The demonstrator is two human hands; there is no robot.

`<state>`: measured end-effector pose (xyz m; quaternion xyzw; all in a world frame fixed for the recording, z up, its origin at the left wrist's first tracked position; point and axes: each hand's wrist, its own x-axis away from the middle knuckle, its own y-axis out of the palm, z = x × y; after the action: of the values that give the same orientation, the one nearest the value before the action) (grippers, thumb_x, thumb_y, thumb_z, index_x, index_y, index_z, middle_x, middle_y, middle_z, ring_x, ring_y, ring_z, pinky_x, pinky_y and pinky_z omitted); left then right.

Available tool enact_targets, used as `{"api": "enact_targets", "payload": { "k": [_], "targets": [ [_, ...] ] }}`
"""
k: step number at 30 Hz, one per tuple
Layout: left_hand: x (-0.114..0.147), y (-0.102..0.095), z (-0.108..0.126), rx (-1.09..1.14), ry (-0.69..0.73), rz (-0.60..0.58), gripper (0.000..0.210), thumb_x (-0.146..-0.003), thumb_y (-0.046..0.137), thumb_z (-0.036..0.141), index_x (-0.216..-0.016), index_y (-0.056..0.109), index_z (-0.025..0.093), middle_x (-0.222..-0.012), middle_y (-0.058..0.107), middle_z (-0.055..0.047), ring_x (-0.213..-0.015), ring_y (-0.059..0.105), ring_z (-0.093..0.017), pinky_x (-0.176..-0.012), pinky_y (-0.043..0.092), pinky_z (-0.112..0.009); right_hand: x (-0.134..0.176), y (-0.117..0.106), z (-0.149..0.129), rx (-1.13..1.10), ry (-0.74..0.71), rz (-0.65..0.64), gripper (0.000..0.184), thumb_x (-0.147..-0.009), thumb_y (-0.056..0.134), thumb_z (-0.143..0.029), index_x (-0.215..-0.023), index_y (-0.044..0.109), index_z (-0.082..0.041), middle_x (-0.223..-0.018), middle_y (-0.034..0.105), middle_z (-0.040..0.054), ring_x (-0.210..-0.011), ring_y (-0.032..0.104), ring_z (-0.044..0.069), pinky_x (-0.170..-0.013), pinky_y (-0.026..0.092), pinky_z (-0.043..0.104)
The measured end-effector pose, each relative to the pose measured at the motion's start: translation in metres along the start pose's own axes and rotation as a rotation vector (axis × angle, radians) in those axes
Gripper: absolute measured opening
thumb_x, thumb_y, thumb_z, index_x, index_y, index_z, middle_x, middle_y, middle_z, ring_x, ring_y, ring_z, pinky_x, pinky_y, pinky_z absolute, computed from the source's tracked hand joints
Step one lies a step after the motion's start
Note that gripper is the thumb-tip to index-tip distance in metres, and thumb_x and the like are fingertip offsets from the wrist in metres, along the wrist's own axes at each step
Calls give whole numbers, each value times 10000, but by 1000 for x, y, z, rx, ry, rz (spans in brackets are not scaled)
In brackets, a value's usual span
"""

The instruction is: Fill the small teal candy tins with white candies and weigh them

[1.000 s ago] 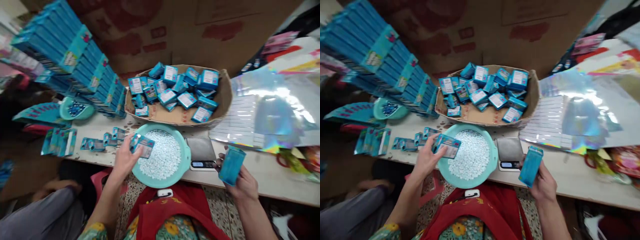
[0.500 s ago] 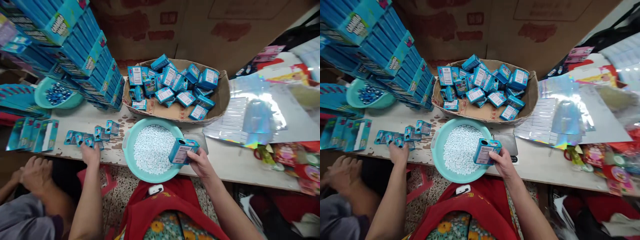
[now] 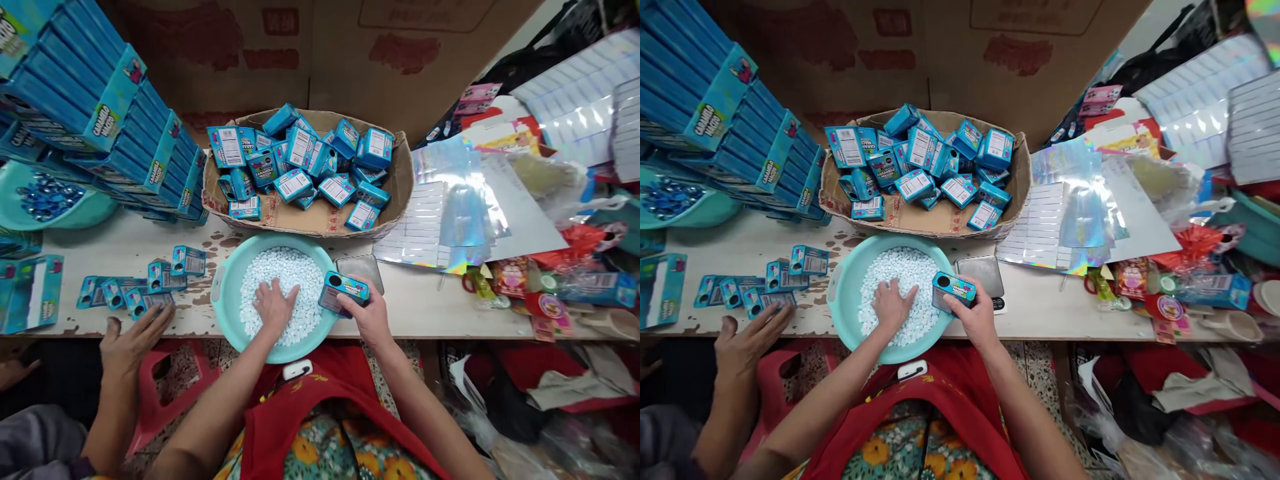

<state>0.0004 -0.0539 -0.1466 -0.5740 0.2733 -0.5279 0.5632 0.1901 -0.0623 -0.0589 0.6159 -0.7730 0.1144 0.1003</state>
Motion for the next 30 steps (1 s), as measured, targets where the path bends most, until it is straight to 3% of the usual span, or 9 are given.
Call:
{"api": "enact_targets", "payload": {
  "k": [5, 8, 12, 14, 16, 19, 24, 30],
  "targets": [
    [-10, 5, 18, 272, 114, -60, 360, -782, 582, 465, -1016, 650, 201, -1015, 606, -116, -952, 581, -272, -814, 454, -377, -3, 2, -2, 30, -12, -11, 435, -683, 759, -403, -1051, 617, -219, -934, 697, 23, -842, 634, 195, -806, 519, 349],
    [-18, -5, 17, 676, -22, -139, 247, -724, 653, 401, -838, 638, 183, -801, 625, -52, -767, 603, -204, -721, 472, -323, -5, 5, -2, 57, -31, -26, 438, -683, 756, -416, -1045, 613, -216, -928, 687, 24, -833, 628, 194, -787, 517, 345],
    [-18, -45, 13, 1254, -239, -281, 338, -662, 710, 438, -808, 565, 170, -626, 540, 21, -463, 487, -103, -420, 351, -216, -1, 14, -2, 203, -137, -73, 407, -689, 756, -401, -1020, 607, -218, -931, 657, 30, -839, 616, 204, -786, 504, 358],
    [-12, -69, 16, 1440, -181, -309, 338, -661, 719, 421, -799, 545, 167, -627, 536, 28, -418, 450, -77, -365, 266, -186, 1, 24, 0, 295, -252, -110, 353, -710, 745, -359, -1006, 607, -224, -958, 638, 37, -889, 605, 213, -824, 487, 367],
    [-6, -88, 22, 1576, -84, -268, 297, -688, 705, 384, -791, 539, 161, -630, 544, 26, -425, 462, -71, -369, 278, -178, 4, 36, 4, 377, -351, -171, 320, -725, 737, -317, -1004, 608, -228, -978, 623, 45, -936, 591, 222, -846, 475, 371],
    [-2, -102, 32, 1735, -26, -179, 227, -719, 670, 331, -775, 531, 161, -632, 563, 19, -491, 529, -90, -451, 391, -193, 6, 53, 9, 446, -400, -245, 321, -723, 744, -289, -1010, 613, -226, -968, 616, 56, -943, 586, 232, -834, 481, 372],
    [-8, -105, 38, 1831, -54, -47, 235, -737, 638, 364, -722, 502, 173, -642, 573, 21, -589, 604, -125, -592, 490, -248, 8, 66, 10, 481, -438, -207, 327, -741, 725, -289, -1040, 605, -238, -976, 623, 56, -948, 593, 233, -831, 490, 369],
    [-15, -112, 38, 1857, -105, -63, 282, -720, 678, 379, -700, 484, 175, -605, 534, 43, -503, 551, -91, -563, 485, -243, 4, 68, 2, 564, -453, -258, 317, -723, 722, -254, -1019, 611, -231, -973, 656, 52, -944, 611, 243, -818, 492, 376]
  ]
}}
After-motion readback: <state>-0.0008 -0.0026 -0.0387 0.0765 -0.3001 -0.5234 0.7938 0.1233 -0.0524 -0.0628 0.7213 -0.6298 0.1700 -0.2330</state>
